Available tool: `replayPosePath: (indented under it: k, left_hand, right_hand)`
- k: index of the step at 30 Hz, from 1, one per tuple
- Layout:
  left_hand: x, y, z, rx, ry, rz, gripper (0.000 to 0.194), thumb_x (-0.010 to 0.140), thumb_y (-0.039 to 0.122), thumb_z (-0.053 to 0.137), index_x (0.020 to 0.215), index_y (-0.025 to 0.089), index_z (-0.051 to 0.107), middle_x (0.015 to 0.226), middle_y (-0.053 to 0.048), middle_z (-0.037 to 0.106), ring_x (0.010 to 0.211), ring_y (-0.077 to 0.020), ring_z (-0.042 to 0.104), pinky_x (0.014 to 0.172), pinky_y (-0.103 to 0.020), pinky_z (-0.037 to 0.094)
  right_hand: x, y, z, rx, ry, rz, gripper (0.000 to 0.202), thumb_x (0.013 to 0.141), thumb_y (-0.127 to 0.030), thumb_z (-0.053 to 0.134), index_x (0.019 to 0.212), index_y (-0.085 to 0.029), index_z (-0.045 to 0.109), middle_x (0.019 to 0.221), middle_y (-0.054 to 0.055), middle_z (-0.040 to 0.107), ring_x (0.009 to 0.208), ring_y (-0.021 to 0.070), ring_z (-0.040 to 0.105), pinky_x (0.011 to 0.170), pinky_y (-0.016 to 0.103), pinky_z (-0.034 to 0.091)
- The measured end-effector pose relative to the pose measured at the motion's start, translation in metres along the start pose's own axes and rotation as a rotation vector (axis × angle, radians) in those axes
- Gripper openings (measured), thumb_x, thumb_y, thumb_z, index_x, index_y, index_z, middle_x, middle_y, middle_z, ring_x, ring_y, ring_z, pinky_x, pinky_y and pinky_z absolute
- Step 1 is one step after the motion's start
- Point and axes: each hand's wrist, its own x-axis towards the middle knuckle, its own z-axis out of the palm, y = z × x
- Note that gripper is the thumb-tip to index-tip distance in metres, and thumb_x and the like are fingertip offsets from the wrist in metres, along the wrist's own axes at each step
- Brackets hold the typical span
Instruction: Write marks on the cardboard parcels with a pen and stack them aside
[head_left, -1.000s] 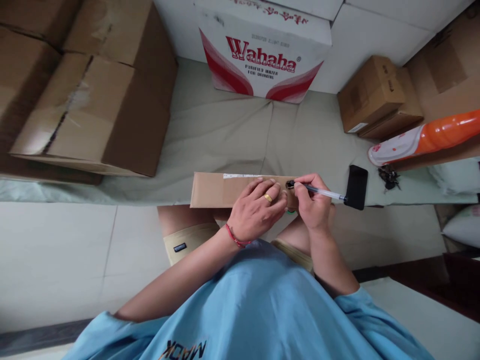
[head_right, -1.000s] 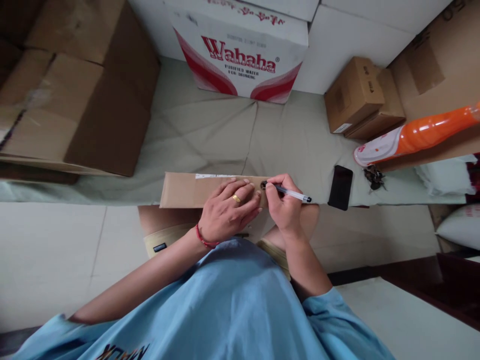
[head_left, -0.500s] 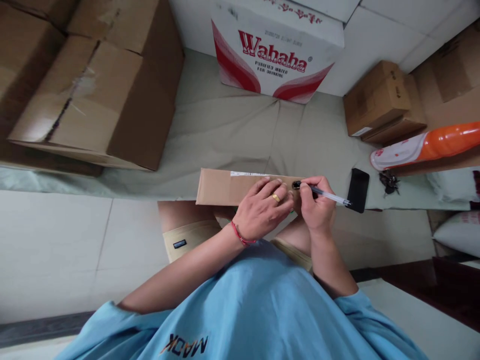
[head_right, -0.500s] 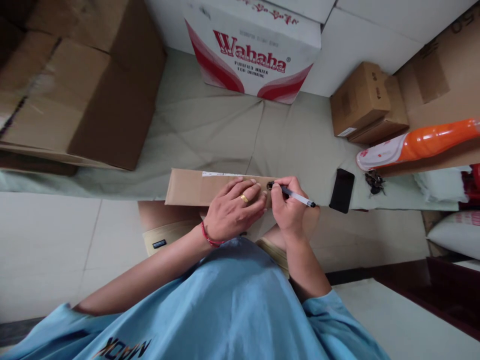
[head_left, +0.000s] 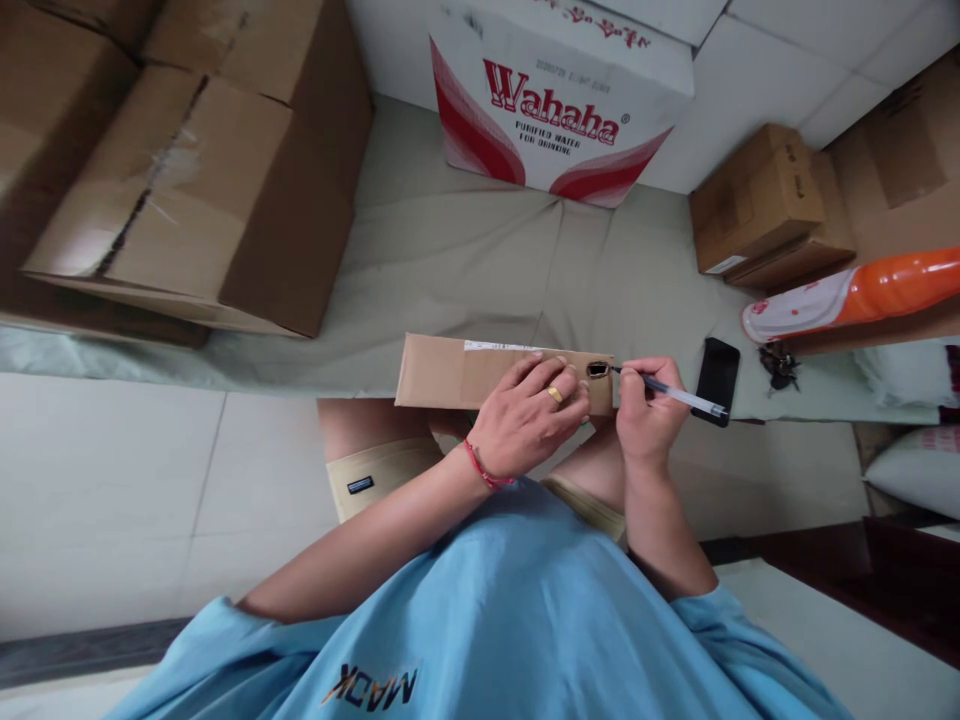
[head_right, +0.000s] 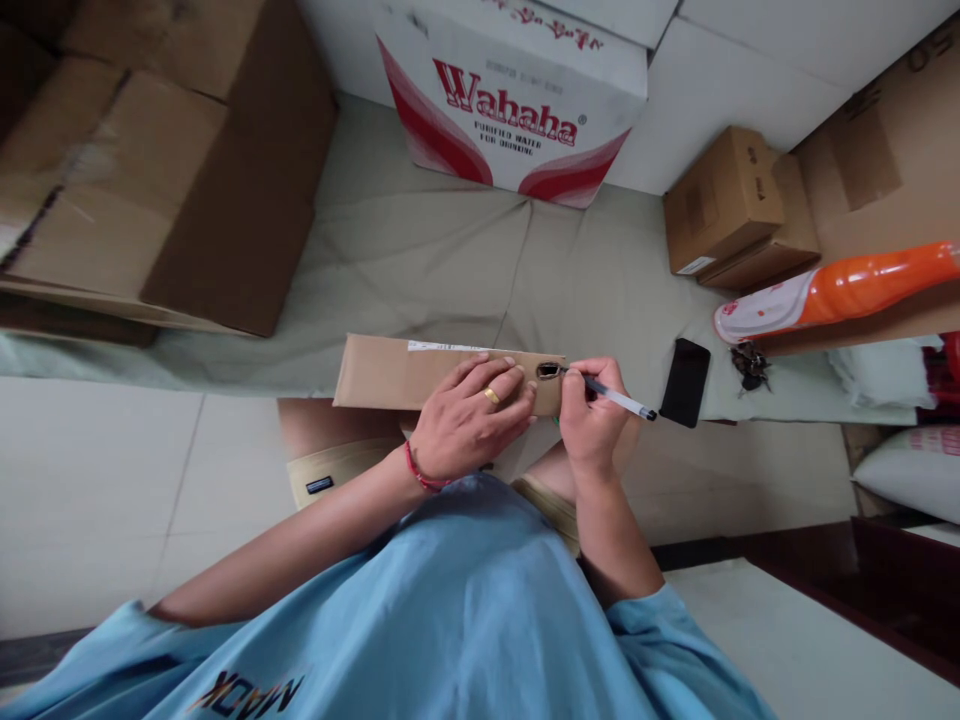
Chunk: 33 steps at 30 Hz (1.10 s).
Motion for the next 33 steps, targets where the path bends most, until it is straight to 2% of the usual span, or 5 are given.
replayPosePath:
  k: [7, 14, 27, 33]
  left_hand:
    - [0.0003, -0.0007, 0.0005, 0.000, -0.003, 0.005, 0.016, 0.106, 0.032, 0.069, 0.115, 0.020, 0.075, 0.118, -0.006, 0.081, 0.121, -0.0249, 0.075, 0.114, -0.043, 0.057]
    - [-0.0012, -0.0003, 0.0003, -0.022, -0.031, -0.006, 0.015, 0.106, 0.029, 0.067, 0.116, 0.023, 0.076, 0.120, -0.007, 0.080, 0.125, -0.0246, 0.073, 0.117, -0.044, 0.056]
    - [-0.0017, -0.0001, 0.0007, -0.013, -0.010, -0.001, 0.016, 0.106, 0.028, 0.068, 0.118, 0.020, 0.075, 0.119, -0.007, 0.080, 0.124, -0.0251, 0.073, 0.117, -0.044, 0.055]
    - [-0.0033, -0.0005, 0.0004, -0.047, -0.068, -0.014, 0.018, 0.106, 0.028, 0.066, 0.120, 0.023, 0.076, 0.125, -0.009, 0.079, 0.128, -0.0262, 0.072, 0.118, -0.047, 0.055]
  right_hand:
    - [-0.0039, -0.0029, -0.0016, 0.069, -0.156, -0.017, 0.012, 0.096, -0.032, 0.065, 0.092, -0.022, 0.069, 0.075, -0.003, 0.067, 0.064, 0.0123, 0.060, 0.065, 0.027, 0.051]
    - [-0.0029, -0.0063, -0.0021, 0.048, -0.217, -0.021, 0.014, 0.099, -0.035, 0.067, 0.095, -0.022, 0.070, 0.078, -0.002, 0.070, 0.067, 0.0134, 0.063, 0.067, 0.028, 0.054]
    - [-0.0013, -0.0045, -0.0027, 0.054, -0.249, -0.028, 0.011, 0.095, -0.030, 0.066, 0.090, -0.022, 0.070, 0.071, -0.003, 0.065, 0.063, 0.0131, 0.058, 0.068, 0.029, 0.053]
    - [-0.0024, -0.0014, -0.0040, 0.062, -0.228, -0.009, 0.010, 0.092, -0.029, 0.063, 0.084, -0.022, 0.067, 0.068, -0.004, 0.060, 0.061, 0.0127, 0.055, 0.063, 0.028, 0.049]
